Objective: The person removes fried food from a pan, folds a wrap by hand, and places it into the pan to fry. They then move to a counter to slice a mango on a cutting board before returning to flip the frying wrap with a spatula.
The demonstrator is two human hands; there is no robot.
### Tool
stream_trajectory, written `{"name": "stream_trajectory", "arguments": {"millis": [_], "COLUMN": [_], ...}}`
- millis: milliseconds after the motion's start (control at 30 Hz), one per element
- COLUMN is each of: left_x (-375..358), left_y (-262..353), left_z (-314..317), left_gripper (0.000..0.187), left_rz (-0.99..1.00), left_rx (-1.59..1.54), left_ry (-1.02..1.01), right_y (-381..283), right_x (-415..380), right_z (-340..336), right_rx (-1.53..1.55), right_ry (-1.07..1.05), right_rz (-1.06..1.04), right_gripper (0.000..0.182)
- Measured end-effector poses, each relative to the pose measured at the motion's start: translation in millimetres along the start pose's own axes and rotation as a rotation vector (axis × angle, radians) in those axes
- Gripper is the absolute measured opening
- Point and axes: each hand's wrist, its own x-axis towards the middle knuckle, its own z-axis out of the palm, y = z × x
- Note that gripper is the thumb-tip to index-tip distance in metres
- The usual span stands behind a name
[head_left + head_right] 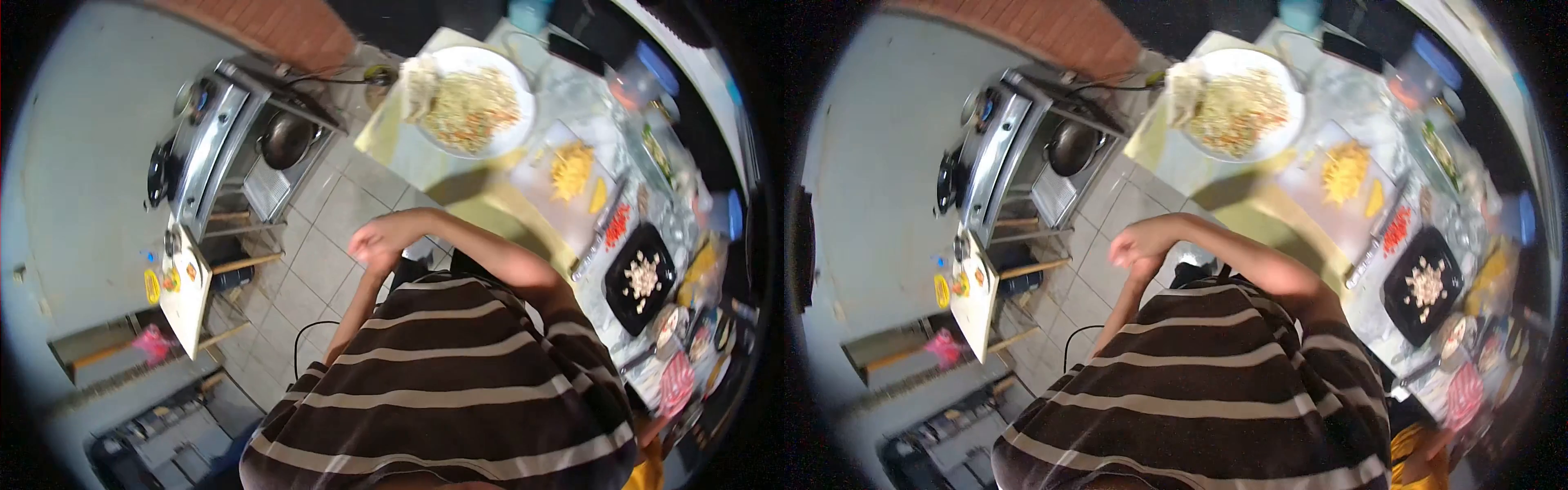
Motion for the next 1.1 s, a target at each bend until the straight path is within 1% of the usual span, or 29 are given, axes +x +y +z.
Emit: {"name": "stream_trajectory", "arguments": {"millis": [67,100,167,200,267,300,333,400,433,467,533,567,633,667,700,733,767,800,833,867,933,967,1033,1067,1100], "left_x": [1,0,3,-3,-24,-37,-51,-85,-102,-117,-149,-162,-181,-187,-190,-187,-187,-189,-184,-182,-178,-175,-170,-168,-164], "left_y": [127,138,153,163,186,193,184,157,149,139,118,106,98,86,82,79,75,70,73,73,71,69,63,61,59], "left_z": [-15,-27,-56,-80,-134,-157,-185,-240,-262,-279,-305,-314,-329,-338,-344,-355,-361,-363,-368,-375,-394,-406,-431,-443,-458], "left_gripper": [0.033,0.033,0.025,0.025,0.017,0.017,0.017,0.015,0.016,0.016,0.028,0.044,0.053,0.051,0.032,0.032,0.022,0.016,0.016,0.016,0.017,0.017,0.018,0.018,0.018], "left_rz": [-0.03,-0.038,0.07,0.08,-0.01,0.026,0.033,-0.073,-0.12,-0.117,-0.023,-0.035,-0.126,-0.13,-0.159,-0.15,-0.196,-0.25,-0.212,-0.227,-0.143,-0.151,-0.257,-0.267,-0.244], "left_rx": [0.584,0.583,0.16,0.16,0.159,0.1,0.094,0.034,0.016,0.015,0.169,0.186,0.254,0.28,0.248,0.235,0.191,0.146,0.191,0.175,0.135,0.133,0.018,0.022,-0.047], "left_ry": [-0.014,0.02,0.282,0.312,0.298,0.353,0.386,0.418,0.425,0.443,0.636,0.707,0.793,0.811,0.833,0.857,0.845,0.829,0.909,0.926,0.914,0.932,0.975,0.995,1.051], "right_y": [2,-15,-56,-58,-59,-53,-41,-19,-21,-16,-3,-3,-3,3,9,15,19,24,29,41,60,62,60,53,43], "right_x": [24,45,85,110,156,176,195,227,237,250,271,278,292,295,298,301,306,310,314,319,335,347,377,397,422], "right_z": [3,5,5,10,24,30,36,50,55,61,71,77,85,87,89,88,87,88,87,85,77,64,38,25,8], "right_rx": [0.008,-0.003,-0.107,-0.126,0.019,0.059,0.045,0.24,0.152,0.146,0.192,0.206,0.265,0.321,0.318,0.32,0.308,0.286,0.264,0.226,0.167,0.163,0.261,0.263,0.406], "right_ry": [0.258,0.225,0.326,0.301,0.411,0.382,0.351,0.271,0.276,0.259,0.324,0.343,0.38,0.404,0.422,0.444,0.428,0.46,0.489,0.485,0.453,0.433,0.298,0.276,0.264], "right_rz": [0.191,0.187,0.158,0.151,-0.054,-0.023,-0.022,0.021,0.098,0.096,0.169,0.203,0.243,0.267,0.273,0.288,0.302,0.383,0.464,0.534,0.581,0.584,0.58,0.579,0.527], "right_gripper": [0.034,0.034,0.03,0.03,0.029,0.029,0.029,0.03,0.03,0.03,0.03,0.031,0.033,0.033,0.034,0.035,0.035,0.033,0.032,0.032,0.03,0.03,0.027,0.027,0.026]}}
